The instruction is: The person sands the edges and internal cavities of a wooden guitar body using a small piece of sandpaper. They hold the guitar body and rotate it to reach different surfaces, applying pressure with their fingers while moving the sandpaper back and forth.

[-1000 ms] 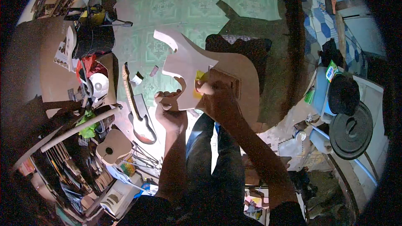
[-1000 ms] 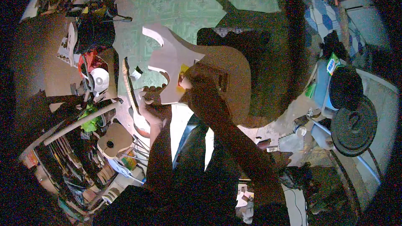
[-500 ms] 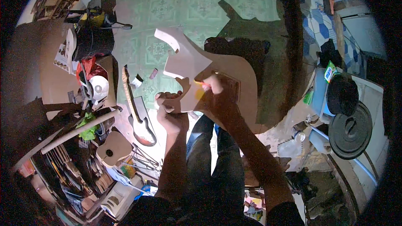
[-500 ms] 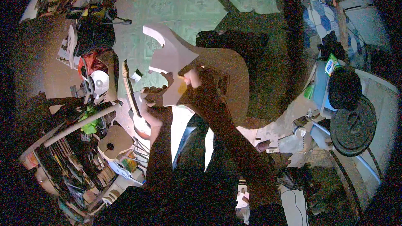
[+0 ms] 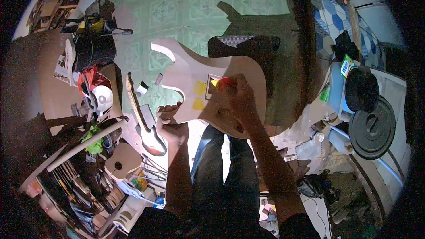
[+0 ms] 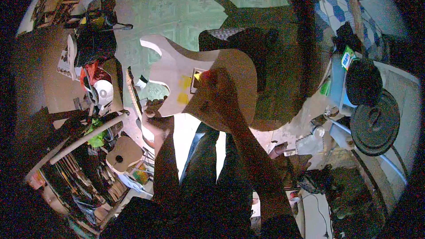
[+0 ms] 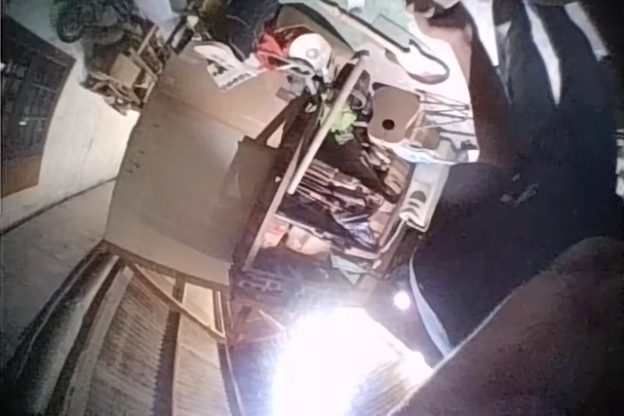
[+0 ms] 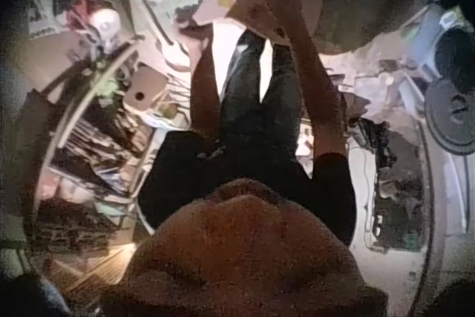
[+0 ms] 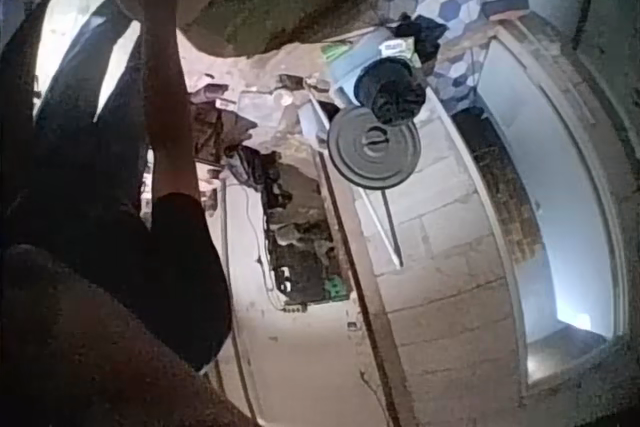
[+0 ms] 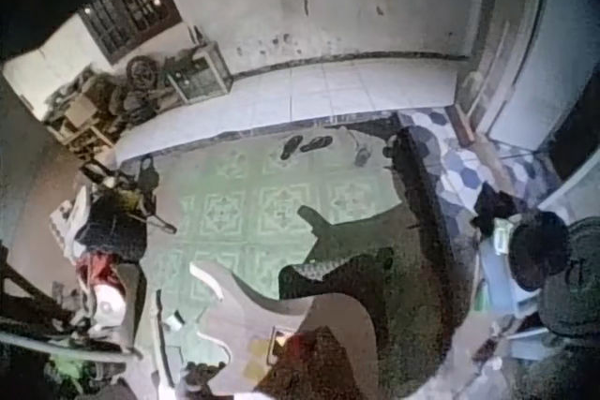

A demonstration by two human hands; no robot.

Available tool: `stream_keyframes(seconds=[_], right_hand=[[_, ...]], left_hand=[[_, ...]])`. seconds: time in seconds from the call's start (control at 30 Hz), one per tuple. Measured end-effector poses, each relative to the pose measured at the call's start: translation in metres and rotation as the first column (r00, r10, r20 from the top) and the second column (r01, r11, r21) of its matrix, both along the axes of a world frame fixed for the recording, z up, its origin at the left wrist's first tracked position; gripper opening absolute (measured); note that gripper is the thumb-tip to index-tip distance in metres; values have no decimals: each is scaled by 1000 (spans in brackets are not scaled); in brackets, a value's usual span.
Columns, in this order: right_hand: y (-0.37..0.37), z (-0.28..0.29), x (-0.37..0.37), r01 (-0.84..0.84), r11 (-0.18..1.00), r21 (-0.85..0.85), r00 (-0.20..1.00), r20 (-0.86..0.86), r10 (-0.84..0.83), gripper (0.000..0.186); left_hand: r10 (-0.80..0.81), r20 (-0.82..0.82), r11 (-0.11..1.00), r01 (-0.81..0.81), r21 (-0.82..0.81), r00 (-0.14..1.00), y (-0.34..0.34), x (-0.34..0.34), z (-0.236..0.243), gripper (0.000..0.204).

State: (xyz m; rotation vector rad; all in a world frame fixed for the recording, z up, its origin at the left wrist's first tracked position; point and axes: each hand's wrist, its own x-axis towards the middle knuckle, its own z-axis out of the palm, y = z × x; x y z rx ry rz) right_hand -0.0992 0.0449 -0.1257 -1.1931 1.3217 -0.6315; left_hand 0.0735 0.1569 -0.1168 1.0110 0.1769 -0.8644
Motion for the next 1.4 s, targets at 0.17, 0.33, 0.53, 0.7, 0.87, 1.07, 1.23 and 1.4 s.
stream_keyframes(seconds=[0.17, 0.33, 0.53, 0.7, 0.87, 1.07, 1.23, 1.4], right_hand=[[-5, -26, 22, -77, 937, -341, 991, -126, 35, 16], [-1, 5, 29, -244, 917, -317, 954, -249, 168, 9], [32, 4, 16, -380, 695, -610, 915, -359, 185, 23], [24, 37, -26, -44, 992, 119, 998, -37, 48, 21], [29, 45, -61, 97, 984, 147, 991, 83, -110, 21], [7, 111, -84, -251, 934, -255, 965, 2, 261, 15], [-22, 126, -89, -541, 789, -292, 841, -195, 504, 16], [-30, 130, -85, -765, 466, -445, 639, -615, 462, 22]], left_hand=[[-33, -20, 999, 32, -41, 999, 2, 1, -7, 24], [-96, -24, 982, 90, -164, 995, -1, 1, -9, 26], [-77, -26, 989, 73, -130, 997, 1, 11, -11, 29], [-42, 50, 997, 46, -70, 998, -21, -12, 18, 35], [-165, 216, 986, 166, 17, 962, -48, -33, 40, 38], [-438, 727, 866, 464, 185, 528, -72, -49, 56, 38], [-499, 790, 748, 638, 185, 356, -82, -64, 75, 41], [-425, 892, 656, 732, 187, 154, -93, -65, 68, 43]])
